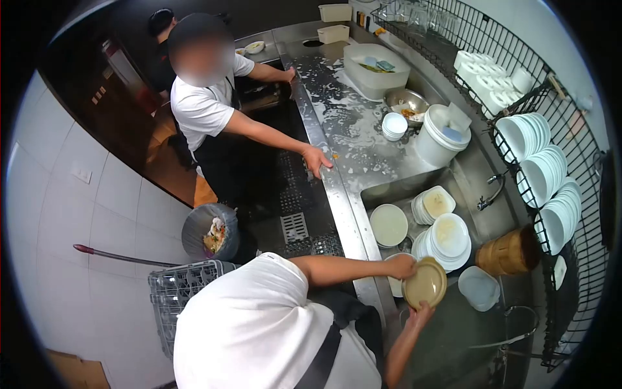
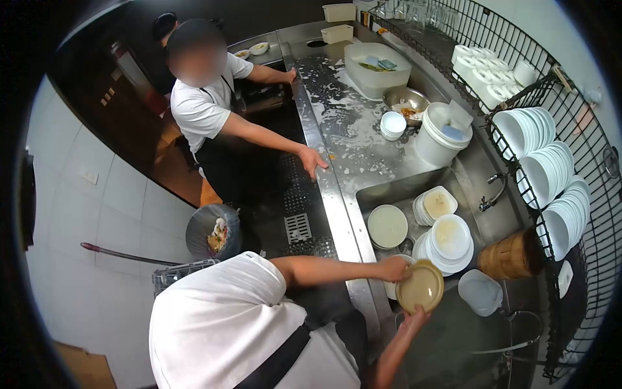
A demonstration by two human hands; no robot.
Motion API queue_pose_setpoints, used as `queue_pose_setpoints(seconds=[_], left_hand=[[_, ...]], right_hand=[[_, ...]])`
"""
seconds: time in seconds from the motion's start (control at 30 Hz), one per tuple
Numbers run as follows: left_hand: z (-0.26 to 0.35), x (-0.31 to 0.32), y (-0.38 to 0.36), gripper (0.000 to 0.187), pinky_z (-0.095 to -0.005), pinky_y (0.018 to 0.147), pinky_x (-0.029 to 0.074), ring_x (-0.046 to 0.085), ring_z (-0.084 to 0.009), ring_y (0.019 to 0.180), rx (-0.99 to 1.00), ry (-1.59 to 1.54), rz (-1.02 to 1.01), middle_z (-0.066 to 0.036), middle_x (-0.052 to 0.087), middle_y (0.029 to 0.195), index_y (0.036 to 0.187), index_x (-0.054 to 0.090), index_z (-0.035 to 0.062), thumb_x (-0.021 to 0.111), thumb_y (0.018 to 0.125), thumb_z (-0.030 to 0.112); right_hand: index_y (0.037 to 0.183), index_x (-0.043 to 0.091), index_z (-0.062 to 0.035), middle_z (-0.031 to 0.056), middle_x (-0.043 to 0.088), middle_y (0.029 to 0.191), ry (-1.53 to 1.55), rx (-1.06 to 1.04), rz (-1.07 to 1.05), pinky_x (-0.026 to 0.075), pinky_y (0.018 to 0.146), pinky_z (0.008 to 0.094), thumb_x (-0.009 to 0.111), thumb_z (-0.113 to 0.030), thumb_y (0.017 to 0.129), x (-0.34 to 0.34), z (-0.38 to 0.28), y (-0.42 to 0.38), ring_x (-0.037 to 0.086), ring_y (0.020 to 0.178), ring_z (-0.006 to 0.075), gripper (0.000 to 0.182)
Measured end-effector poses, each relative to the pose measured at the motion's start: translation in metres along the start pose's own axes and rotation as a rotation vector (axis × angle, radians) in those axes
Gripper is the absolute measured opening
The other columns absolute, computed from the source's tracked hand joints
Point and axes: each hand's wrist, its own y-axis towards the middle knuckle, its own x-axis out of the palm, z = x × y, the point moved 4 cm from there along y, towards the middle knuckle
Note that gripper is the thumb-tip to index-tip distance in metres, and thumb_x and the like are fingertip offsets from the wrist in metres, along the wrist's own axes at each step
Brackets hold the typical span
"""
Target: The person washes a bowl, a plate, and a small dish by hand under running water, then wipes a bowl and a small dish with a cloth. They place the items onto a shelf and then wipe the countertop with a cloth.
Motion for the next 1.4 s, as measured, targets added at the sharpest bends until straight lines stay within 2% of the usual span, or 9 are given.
queue_pose_setpoints(seconds=[0.2,0.3,0.43,0.7,1.03,1.23,1.27,1.3,1.4], left_hand=[[0.002,0.129,0.003,0.027,-0.0492,0.067,0.054,0.068,-0.0407,0.07,0.244,0.14,-0.092,-0.026,0.067,0.075,0.075,0.069,-0.005,0.06,0.077,0.02],[0.018,0.167,-0.002,0.035,-0.0504,0.071,0.053,0.068,-0.0402,0.077,0.328,0.121,-0.195,-0.024,0.068,0.081,0.102,0.063,-0.0051,0.064,0.078,0.021],[0.063,0.175,-0.028,0.033,-0.0471,0.068,0.055,0.068,-0.0408,0.075,0.174,0.093,-0.397,-0.025,0.068,0.081,0.096,0.063,-0.0091,0.063,0.078,0.018],[0.052,0.255,-0.013,0.034,-0.0479,0.071,0.057,0.07,-0.0408,0.079,0.138,0.117,-0.205,-0.027,0.068,0.083,0.107,0.06,-0.0095,0.061,0.079,0.01],[0.067,0.287,-0.017,0.033,-0.0504,0.068,0.056,0.07,-0.0415,0.083,-0.163,0.212,-0.057,-0.025,0.068,0.087,0.121,0.051,-0.0001,0.05,0.091,0.013],[0.018,0.374,0.014,0.033,-0.0524,0.079,0.054,0.068,-0.0418,0.091,-0.363,-0.031,0.146,-0.025,0.068,0.099,0.118,0.055,0.0026,0.056,0.085,0.009],[-0.011,0.405,0.024,0.031,-0.0494,0.086,0.052,0.066,-0.0384,0.101,-0.299,-0.129,0.258,-0.024,0.067,0.109,0.113,0.06,0.004,0.059,0.083,0.01],[0.007,0.388,0.011,0.028,-0.0495,0.08,0.054,0.068,-0.0396,0.09,-0.262,-0.138,0.303,-0.022,0.07,0.098,0.111,0.063,0.0021,0.058,0.087,0.015],[0.019,0.378,-0.007,0.033,-0.0445,0.086,0.051,0.065,-0.0368,0.101,-0.157,-0.283,0.143,-0.023,0.067,0.111,0.116,0.061,0.0024,0.061,0.089,0.022]], right_hand=[[0.14,0.044,0.0009,0.0211,0.056,0.128,-0.1,-0.165,0.26,0.054,0.083,0.0479,0.059,-0.01,0.086,-0.107,0.008,-0.021,0.061,0.107,0.0362,0.057],[0.135,0.05,0.0023,0.0218,0.059,0.126,-0.304,-0.26,0.414,0.052,0.09,0.0467,0.062,-0.007,0.085,-0.158,0.016,-0.021,0.062,0.108,0.0347,0.052],[0.13,0.055,0.0046,0.0214,0.063,0.121,-0.442,-0.229,0.576,0.053,0.09,0.0466,0.066,-0.009,0.086,-0.17,-0.009,-0.069,0.064,0.104,0.0346,0.048],[0.129,0.055,0.007,0.0257,0.062,0.122,-0.733,-0.136,0.575,0.054,0.086,0.0488,0.066,-0.018,0.089,-0.264,0.031,0.0,0.065,0.104,0.0367,0.049],[0.133,0.051,0.0011,0.0183,0.061,0.122,-0.253,0.123,0.377,0.055,0.082,0.0453,0.063,-0.025,0.088,-0.266,0.029,-0.015,0.063,0.103,0.0341,0.054],[0.136,0.047,-0.0086,0.0135,0.056,0.128,0.045,0.227,0.296,0.055,0.087,0.0453,0.058,-0.027,0.09,-0.281,0.05,0.012,0.059,0.113,0.0316,0.051],[0.136,0.047,-0.0112,0.0127,0.055,0.129,0.144,0.201,0.233,0.054,0.09,0.0478,0.056,-0.033,0.093,-0.281,0.054,0.016,0.059,0.113,0.0316,0.05],[0.137,0.046,-0.0112,0.0122,0.054,0.133,0.16,0.159,0.206,0.052,0.092,0.0491,0.054,-0.04,0.095,-0.279,0.057,0.017,0.059,0.113,0.032,0.051],[0.138,0.042,-0.008,0.0139,0.054,0.131,0.215,0.187,0.292,0.056,0.089,0.0489,0.061,-0.029,0.093,-0.275,0.056,-0.001,0.06,0.114,0.0311,0.053]])
